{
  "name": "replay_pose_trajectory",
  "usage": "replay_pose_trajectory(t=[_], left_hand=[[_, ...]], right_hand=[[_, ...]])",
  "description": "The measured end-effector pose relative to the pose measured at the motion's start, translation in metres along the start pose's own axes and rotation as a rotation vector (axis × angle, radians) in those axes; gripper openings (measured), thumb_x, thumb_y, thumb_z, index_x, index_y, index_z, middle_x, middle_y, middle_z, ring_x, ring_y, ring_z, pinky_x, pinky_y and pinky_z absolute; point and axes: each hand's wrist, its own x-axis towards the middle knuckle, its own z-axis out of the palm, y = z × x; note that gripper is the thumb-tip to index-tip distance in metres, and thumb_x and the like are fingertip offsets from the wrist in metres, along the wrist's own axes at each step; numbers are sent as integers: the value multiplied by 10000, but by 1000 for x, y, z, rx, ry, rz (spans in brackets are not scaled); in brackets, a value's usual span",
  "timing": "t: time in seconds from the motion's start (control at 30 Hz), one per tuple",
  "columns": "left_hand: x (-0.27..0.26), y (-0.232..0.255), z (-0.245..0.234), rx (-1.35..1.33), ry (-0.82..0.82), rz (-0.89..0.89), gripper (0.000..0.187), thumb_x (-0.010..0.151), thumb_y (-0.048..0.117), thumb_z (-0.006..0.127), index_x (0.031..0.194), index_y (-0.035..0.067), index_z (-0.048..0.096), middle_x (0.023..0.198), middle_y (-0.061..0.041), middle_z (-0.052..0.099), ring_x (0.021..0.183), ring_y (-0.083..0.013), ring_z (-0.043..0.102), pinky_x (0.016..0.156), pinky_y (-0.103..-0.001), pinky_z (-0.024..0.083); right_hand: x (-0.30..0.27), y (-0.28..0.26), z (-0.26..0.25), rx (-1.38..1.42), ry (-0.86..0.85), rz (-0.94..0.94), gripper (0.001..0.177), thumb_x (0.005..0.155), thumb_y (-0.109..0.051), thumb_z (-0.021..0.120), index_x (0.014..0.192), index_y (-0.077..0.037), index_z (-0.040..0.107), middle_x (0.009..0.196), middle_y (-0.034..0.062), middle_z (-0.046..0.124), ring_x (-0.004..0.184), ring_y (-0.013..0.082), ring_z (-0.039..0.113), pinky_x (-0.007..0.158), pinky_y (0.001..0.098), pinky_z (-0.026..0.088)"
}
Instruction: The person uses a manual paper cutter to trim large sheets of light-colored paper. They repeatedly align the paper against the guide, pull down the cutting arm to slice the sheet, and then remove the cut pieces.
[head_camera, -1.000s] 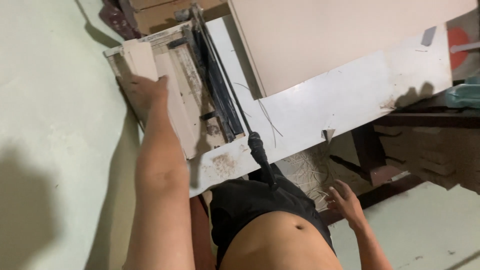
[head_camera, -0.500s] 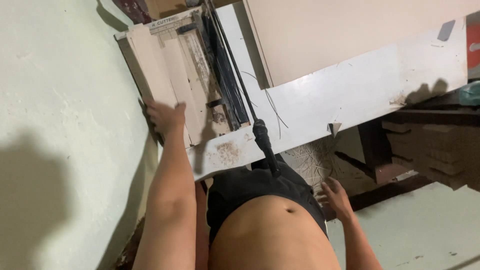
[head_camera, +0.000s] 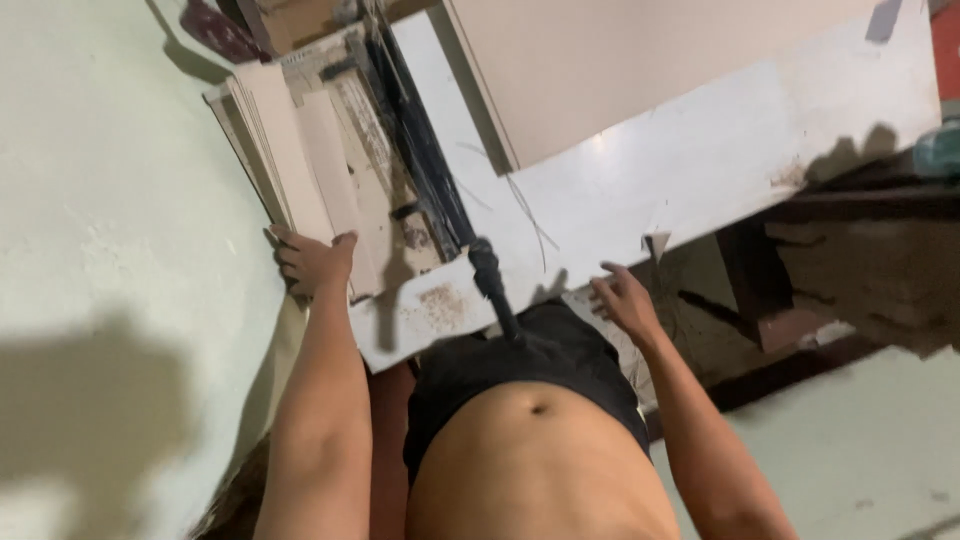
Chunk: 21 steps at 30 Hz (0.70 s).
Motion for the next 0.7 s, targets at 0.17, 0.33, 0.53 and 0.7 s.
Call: replay_pose_trajectory(t=[0.17, 0.33, 0.53, 0.7], left_hand=[[-43, 60, -14, -24, 189, 346, 952, 972, 273, 745, 1636, 22, 110, 1621, -347, 190, 1529, -514, 144, 1218, -687, 118], [-107, 167, 5, -158, 236, 729, 681, 991, 132, 743, 1536, -16, 362, 1504, -299, 380, 1447, -487, 290, 1191, -638, 256], [-83, 227, 116, -55, -175, 752, 739, 967, 327, 692, 1580, 111, 340, 1540, -169, 390, 1457, -410, 360, 1161, -546, 416], [-23, 221, 221, 180, -330, 530, 923, 920, 551, 634, 1623, 133, 206, 1577, -134, 343, 1414, -400, 421, 1077, -566, 485]], right_hand=[[105, -79, -5, 373, -24, -126, 667, 1055, -296, 591, 1580, 10, 316, 1282, 340, 634, 1005, 427, 715, 838, 548, 599], [174, -140, -26, 690, -51, 54, 819, 1063, -313, 587, 1581, 90, 96, 1543, 393, 332, 1211, 534, 614, 963, 656, 555], [185, -164, -41, 779, -95, 182, 895, 1028, -317, 631, 1571, 100, 54, 1565, 391, 243, 1270, 532, 578, 941, 668, 568], [182, -176, -53, 903, -39, 294, 930, 977, -273, 658, 1570, 121, 59, 1557, 408, 192, 1213, 502, 628, 854, 618, 632]])
